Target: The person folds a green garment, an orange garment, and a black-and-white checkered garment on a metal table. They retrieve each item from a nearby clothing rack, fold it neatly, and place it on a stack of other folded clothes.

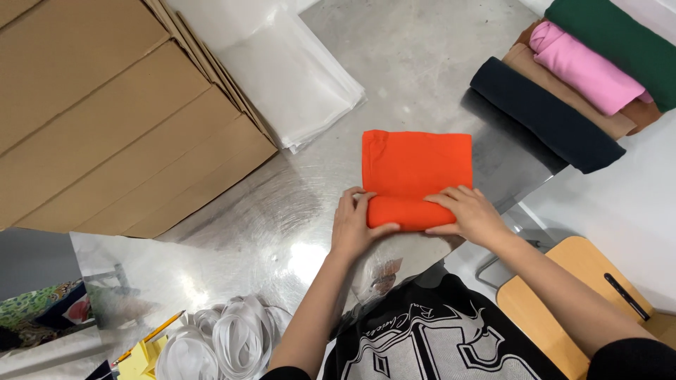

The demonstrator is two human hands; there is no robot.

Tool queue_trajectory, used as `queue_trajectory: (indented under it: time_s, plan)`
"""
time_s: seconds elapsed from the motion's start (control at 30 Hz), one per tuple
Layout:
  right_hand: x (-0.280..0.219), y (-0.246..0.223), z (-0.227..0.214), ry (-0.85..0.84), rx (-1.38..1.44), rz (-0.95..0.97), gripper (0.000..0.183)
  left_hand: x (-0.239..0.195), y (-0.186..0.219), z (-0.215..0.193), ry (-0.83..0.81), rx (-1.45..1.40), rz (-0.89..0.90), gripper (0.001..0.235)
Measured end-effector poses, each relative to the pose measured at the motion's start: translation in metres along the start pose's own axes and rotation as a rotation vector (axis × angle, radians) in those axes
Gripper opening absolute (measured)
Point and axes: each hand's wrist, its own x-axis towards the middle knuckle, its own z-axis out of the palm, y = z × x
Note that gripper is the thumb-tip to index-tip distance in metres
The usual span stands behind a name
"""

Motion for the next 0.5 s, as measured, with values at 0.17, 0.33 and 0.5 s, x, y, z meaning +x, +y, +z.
queue_trajectory:
  time_s: [0.17, 0.33, 0.5]
  plan:
    - [0.001, 0.006, -0.011, -0.055, 0.286, 0.116, 0.060, 0.004, -0.003, -0.004, -0.106, 0.001, 0.080, 0.086]
    - [0.002, 0.019, 0.003, 0.006, 0.239, 0.186, 0.048, 0.024, -0.010, 0.008, -0.129, -0.023, 0.054, 0.070]
    - [0.002, 0.023, 0.041, 0.353, -0.247, 0.048, 0.035, 0.049, -0.020, 0.029, -0.061, 0.045, -0.042, 0.066]
